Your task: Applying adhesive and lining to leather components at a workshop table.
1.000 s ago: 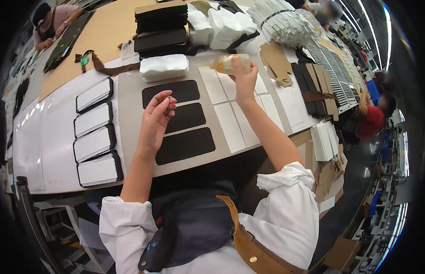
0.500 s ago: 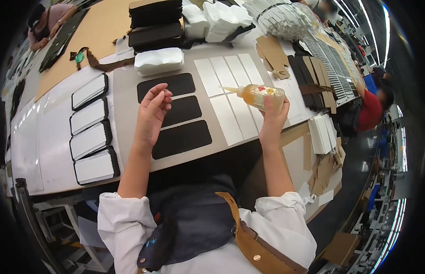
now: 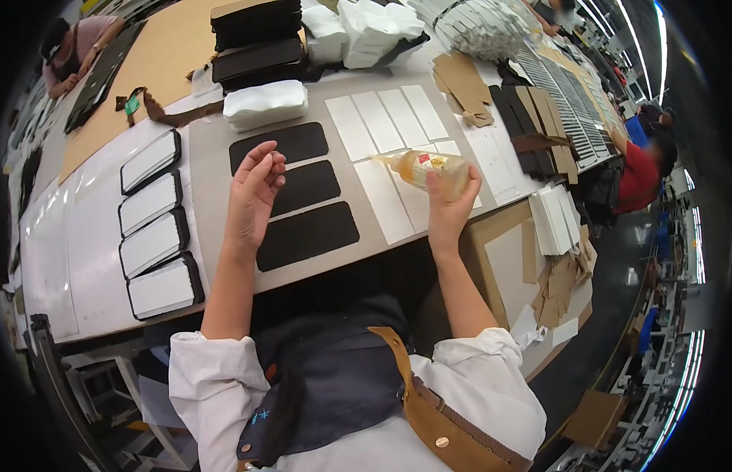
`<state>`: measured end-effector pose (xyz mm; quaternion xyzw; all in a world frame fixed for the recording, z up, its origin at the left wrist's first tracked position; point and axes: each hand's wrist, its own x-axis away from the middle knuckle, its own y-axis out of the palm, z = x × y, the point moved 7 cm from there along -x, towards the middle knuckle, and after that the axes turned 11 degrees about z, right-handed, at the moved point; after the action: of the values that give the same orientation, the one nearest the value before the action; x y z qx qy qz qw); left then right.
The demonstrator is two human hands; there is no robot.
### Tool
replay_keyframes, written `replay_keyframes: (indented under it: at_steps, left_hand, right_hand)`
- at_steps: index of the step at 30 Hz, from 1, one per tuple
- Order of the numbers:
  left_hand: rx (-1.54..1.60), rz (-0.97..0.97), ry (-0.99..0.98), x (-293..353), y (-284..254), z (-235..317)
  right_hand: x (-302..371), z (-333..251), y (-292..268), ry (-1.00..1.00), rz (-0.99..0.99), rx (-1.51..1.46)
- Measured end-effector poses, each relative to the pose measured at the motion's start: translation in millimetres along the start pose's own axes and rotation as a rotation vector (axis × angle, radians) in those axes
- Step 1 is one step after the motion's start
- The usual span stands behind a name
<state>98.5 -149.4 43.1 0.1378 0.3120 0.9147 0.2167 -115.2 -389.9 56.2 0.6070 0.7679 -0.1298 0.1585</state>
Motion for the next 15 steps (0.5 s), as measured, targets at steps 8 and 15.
replay_keyframes:
  at_steps: [8, 15]
  left_hand:
    - [-0.001, -0.001, -0.007, 0, 1, 0]
    - [-0.006, -0.015, 0.000, 0, -1, 0]
  right_hand:
    - [18, -12, 16, -0.029, -0.061, 0.002]
    - [-16, -4, 18, 0.576, -0.118, -0.728]
